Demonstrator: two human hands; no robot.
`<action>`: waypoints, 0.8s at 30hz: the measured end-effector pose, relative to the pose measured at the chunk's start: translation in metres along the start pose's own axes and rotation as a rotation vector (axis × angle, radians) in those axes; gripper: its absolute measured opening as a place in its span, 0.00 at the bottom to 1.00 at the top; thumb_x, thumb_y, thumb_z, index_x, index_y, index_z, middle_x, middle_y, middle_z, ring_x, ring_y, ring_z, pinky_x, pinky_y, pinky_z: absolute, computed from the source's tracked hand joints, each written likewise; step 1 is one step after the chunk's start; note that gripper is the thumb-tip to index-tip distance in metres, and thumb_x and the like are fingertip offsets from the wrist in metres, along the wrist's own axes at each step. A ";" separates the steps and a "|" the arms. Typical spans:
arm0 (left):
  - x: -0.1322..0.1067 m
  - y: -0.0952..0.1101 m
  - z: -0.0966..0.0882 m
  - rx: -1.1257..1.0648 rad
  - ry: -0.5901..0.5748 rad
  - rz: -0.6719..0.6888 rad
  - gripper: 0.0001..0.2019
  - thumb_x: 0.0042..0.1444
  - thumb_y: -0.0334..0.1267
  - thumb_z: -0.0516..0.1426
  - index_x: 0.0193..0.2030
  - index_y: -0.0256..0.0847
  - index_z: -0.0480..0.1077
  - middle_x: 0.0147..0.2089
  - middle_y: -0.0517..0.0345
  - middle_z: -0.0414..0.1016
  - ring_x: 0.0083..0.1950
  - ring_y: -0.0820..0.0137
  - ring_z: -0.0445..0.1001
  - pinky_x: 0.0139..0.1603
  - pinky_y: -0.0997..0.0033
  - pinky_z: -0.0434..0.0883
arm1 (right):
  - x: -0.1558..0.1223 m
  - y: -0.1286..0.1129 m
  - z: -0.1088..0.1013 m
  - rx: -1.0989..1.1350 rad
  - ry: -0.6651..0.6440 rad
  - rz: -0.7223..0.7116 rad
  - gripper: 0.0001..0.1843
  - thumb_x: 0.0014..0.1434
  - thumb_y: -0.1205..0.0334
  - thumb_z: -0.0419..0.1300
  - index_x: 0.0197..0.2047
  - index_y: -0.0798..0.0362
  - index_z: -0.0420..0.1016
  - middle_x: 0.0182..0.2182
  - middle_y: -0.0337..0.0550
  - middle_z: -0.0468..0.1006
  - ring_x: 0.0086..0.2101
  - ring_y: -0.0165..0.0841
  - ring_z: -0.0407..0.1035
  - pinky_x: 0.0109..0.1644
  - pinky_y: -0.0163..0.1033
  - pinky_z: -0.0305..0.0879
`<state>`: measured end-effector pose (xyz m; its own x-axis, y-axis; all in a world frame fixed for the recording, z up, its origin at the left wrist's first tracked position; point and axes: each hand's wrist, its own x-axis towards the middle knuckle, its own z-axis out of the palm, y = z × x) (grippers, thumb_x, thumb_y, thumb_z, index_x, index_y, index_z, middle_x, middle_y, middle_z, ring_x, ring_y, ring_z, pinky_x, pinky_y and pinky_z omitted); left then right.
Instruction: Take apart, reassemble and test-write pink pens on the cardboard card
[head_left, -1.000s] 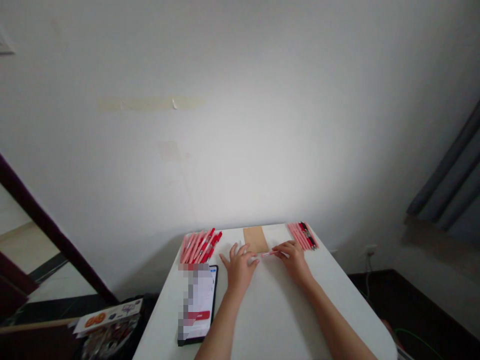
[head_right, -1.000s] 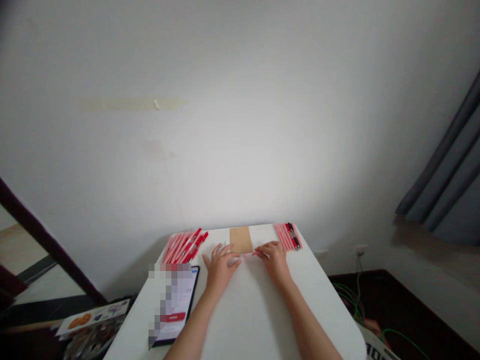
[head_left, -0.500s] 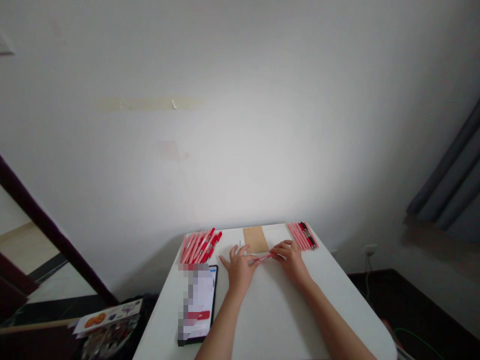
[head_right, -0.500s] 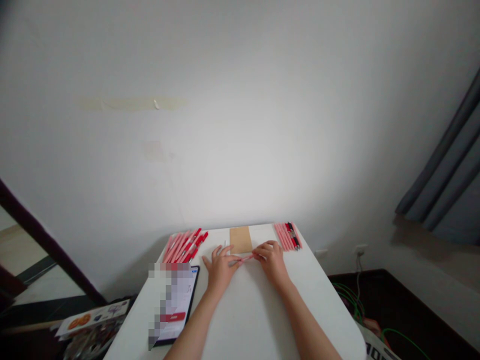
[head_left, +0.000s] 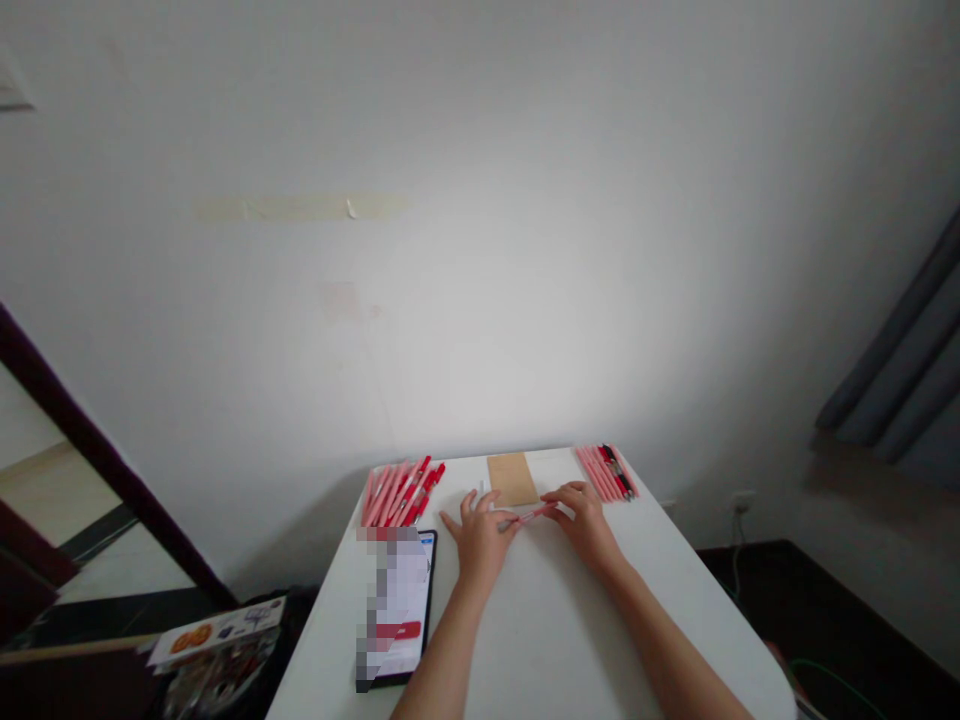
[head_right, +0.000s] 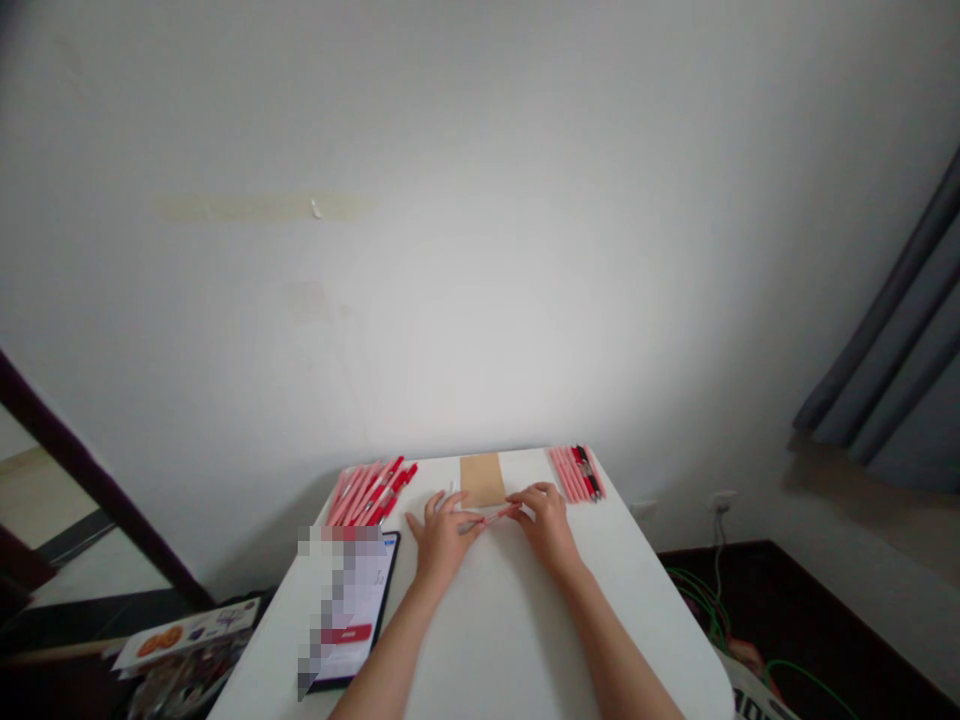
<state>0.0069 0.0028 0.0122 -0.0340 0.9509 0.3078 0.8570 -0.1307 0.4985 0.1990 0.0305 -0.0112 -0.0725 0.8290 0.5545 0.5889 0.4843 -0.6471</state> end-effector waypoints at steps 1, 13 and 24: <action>0.000 0.000 0.000 -0.004 0.003 0.001 0.06 0.49 0.42 0.63 0.35 0.59 0.78 0.59 0.65 0.71 0.67 0.53 0.55 0.62 0.21 0.34 | 0.000 0.000 0.000 -0.004 -0.006 -0.001 0.10 0.56 0.58 0.61 0.41 0.48 0.81 0.36 0.48 0.77 0.45 0.42 0.66 0.51 0.51 0.63; -0.001 -0.001 0.001 -0.007 0.065 0.029 0.03 0.49 0.41 0.63 0.31 0.57 0.78 0.57 0.65 0.72 0.66 0.53 0.57 0.61 0.20 0.35 | 0.001 0.002 -0.003 -0.166 -0.081 -0.040 0.05 0.56 0.62 0.62 0.35 0.46 0.80 0.38 0.45 0.79 0.45 0.42 0.66 0.51 0.49 0.60; -0.002 0.001 -0.004 0.029 0.105 -0.002 0.03 0.50 0.39 0.62 0.31 0.54 0.77 0.56 0.61 0.73 0.64 0.55 0.60 0.62 0.23 0.42 | 0.002 0.012 -0.004 -0.236 0.011 -0.001 0.07 0.56 0.60 0.61 0.36 0.44 0.81 0.37 0.45 0.75 0.43 0.41 0.65 0.48 0.47 0.61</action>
<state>0.0062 -0.0004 0.0152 -0.0886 0.9162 0.3908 0.8712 -0.1190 0.4763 0.2090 0.0371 -0.0158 -0.0651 0.8250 0.5613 0.7610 0.4049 -0.5069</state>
